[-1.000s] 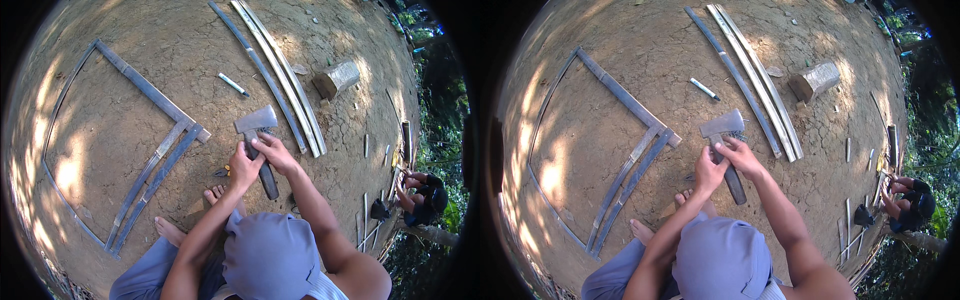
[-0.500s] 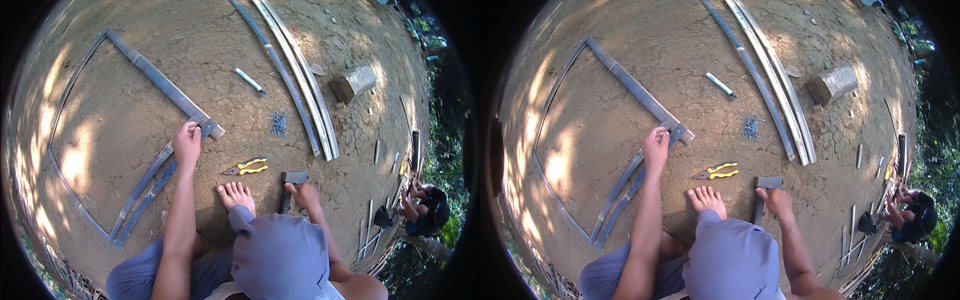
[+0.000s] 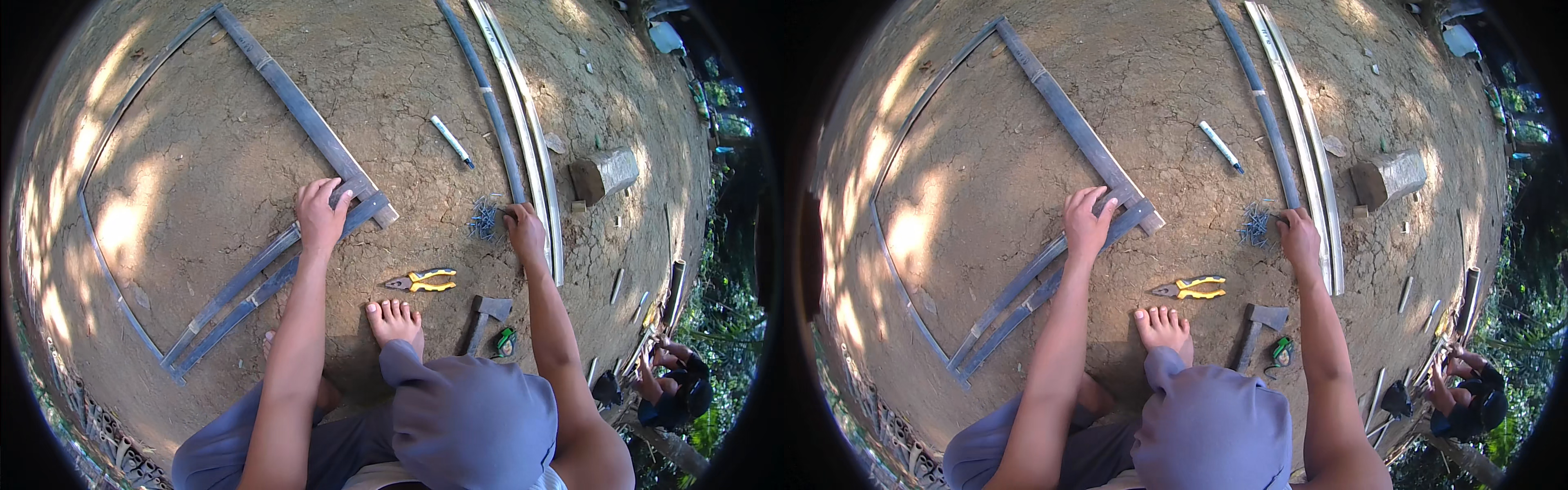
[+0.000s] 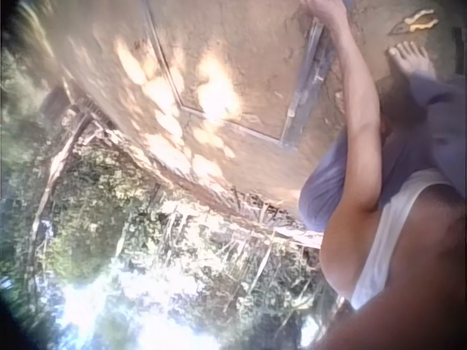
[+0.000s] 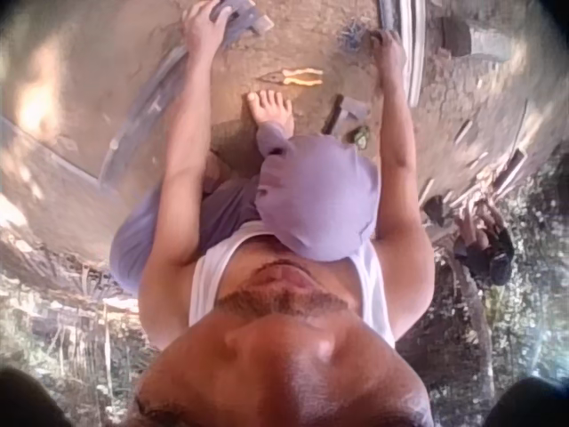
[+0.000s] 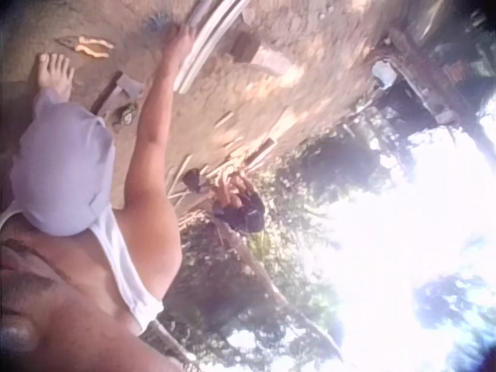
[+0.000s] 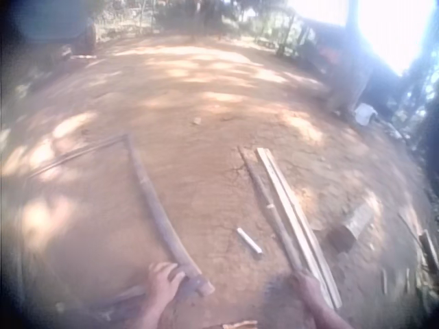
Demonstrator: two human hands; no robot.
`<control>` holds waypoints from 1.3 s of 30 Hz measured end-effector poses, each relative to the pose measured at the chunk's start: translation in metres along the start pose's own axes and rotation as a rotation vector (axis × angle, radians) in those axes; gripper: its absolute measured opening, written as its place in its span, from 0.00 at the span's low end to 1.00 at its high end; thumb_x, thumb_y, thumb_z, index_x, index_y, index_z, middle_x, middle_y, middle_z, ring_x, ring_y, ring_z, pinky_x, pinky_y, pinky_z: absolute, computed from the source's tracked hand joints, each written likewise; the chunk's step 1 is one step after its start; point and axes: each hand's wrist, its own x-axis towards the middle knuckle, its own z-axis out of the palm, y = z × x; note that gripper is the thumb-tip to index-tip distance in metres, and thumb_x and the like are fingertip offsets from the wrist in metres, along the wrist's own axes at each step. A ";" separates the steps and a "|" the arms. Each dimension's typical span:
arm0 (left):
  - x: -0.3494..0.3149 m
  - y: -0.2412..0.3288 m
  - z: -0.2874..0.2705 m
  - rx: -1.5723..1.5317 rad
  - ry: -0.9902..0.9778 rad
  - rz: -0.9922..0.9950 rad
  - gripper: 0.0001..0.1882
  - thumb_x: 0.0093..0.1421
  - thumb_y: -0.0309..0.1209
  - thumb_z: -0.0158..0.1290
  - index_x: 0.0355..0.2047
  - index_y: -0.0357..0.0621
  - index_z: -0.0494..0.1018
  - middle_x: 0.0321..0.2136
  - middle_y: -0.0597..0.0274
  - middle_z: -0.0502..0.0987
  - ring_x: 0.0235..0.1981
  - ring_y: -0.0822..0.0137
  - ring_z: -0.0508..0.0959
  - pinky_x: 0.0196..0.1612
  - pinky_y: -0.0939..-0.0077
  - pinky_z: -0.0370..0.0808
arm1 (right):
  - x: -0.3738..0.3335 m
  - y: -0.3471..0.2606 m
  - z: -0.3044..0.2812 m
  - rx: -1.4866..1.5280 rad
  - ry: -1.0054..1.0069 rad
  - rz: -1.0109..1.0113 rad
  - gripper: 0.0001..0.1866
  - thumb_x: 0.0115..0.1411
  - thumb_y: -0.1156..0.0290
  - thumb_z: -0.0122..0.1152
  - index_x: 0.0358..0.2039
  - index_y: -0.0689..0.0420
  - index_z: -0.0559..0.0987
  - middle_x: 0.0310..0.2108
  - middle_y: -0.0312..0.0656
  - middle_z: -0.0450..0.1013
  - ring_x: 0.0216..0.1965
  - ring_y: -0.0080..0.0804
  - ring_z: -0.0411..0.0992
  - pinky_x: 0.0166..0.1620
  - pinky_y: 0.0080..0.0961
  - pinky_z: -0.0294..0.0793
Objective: The person builds a rectangular frame using bamboo strips by aligning them, securing joints with nails using an axe as a hammer, and trimming excess material.
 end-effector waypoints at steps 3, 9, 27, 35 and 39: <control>0.008 -0.002 0.010 -0.073 0.081 -0.020 0.14 0.58 0.31 0.63 0.44 0.43 0.81 0.41 0.56 0.79 0.45 0.53 0.77 0.51 0.62 0.74 | 0.000 0.000 0.008 -0.028 0.023 -0.026 0.06 0.60 0.68 0.65 0.37 0.53 0.81 0.37 0.42 0.77 0.41 0.48 0.77 0.42 0.43 0.76; 0.013 -0.006 0.023 -0.211 0.048 -0.026 0.12 0.53 0.28 0.63 0.39 0.46 0.81 0.35 0.60 0.80 0.41 0.58 0.79 0.47 0.65 0.75 | 0.010 0.001 0.008 -0.041 -0.029 -0.101 0.03 0.61 0.72 0.61 0.33 0.57 0.78 0.36 0.46 0.76 0.39 0.49 0.76 0.40 0.44 0.76; 0.011 -0.008 0.017 -0.286 0.009 -0.112 0.13 0.46 0.30 0.67 0.35 0.49 0.82 0.34 0.65 0.80 0.44 0.59 0.77 0.50 0.63 0.73 | 0.075 -0.247 0.062 0.946 -0.376 -0.112 0.06 0.63 0.74 0.67 0.40 0.60 0.86 0.34 0.38 0.81 0.33 0.21 0.77 0.34 0.20 0.77; 0.007 -0.014 0.025 -0.301 0.056 -0.128 0.12 0.47 0.34 0.68 0.33 0.52 0.84 0.33 0.69 0.80 0.44 0.62 0.77 0.50 0.61 0.71 | 0.070 -0.265 0.073 0.671 -0.269 -0.288 0.07 0.58 0.76 0.69 0.37 0.59 0.86 0.33 0.44 0.82 0.33 0.34 0.80 0.39 0.27 0.78; 0.010 -0.010 0.025 -0.283 0.070 -0.100 0.10 0.48 0.34 0.69 0.32 0.50 0.84 0.32 0.69 0.80 0.42 0.63 0.77 0.48 0.63 0.71 | 0.072 -0.264 0.076 0.652 -0.213 -0.314 0.07 0.56 0.77 0.69 0.36 0.58 0.86 0.34 0.45 0.82 0.33 0.37 0.80 0.41 0.29 0.78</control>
